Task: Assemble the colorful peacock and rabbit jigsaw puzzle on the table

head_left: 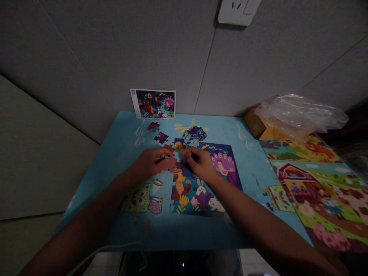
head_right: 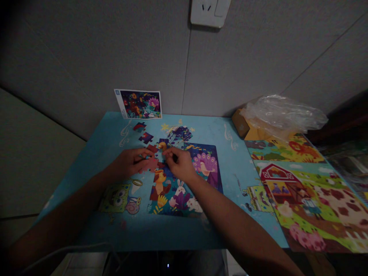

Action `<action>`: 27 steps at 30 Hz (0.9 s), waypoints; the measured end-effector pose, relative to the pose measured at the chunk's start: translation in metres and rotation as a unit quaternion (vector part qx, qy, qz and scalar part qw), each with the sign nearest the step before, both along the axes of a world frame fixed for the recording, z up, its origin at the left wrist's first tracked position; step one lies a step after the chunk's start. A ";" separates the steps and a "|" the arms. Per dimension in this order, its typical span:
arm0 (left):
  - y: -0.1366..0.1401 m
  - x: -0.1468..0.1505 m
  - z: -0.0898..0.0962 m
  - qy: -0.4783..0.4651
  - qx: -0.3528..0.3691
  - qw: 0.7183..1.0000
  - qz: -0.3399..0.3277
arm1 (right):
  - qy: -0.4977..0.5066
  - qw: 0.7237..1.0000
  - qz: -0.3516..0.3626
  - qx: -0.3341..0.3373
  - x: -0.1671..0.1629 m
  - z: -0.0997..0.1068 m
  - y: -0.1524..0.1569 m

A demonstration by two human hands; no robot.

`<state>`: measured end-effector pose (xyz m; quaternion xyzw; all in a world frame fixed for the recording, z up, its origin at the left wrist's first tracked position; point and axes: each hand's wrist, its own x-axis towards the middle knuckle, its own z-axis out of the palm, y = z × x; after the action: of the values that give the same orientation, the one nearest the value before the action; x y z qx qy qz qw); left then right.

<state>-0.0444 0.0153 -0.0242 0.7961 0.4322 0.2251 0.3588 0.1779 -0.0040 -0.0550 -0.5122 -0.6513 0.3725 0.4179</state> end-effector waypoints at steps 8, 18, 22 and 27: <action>0.000 -0.003 0.004 0.063 0.012 0.998 -0.024 | 0.009 1.000 0.005 0.000 0.000 0.000 0.000; -0.002 -0.007 0.003 0.114 0.109 0.982 -0.101 | 0.005 1.000 0.003 -0.008 0.001 0.001 0.001; -0.004 -0.006 0.006 0.108 0.113 0.980 -0.120 | 0.007 1.000 0.002 -0.011 0.001 0.000 0.000; -0.002 -0.008 0.004 0.104 0.132 0.974 -0.150 | 0.007 1.000 0.002 -0.011 0.000 0.000 0.000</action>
<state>-0.0521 0.0137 -0.0202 0.9114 0.3090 0.1398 0.2332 0.1780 -0.0040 -0.0547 -0.5127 -0.6453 0.3839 0.4163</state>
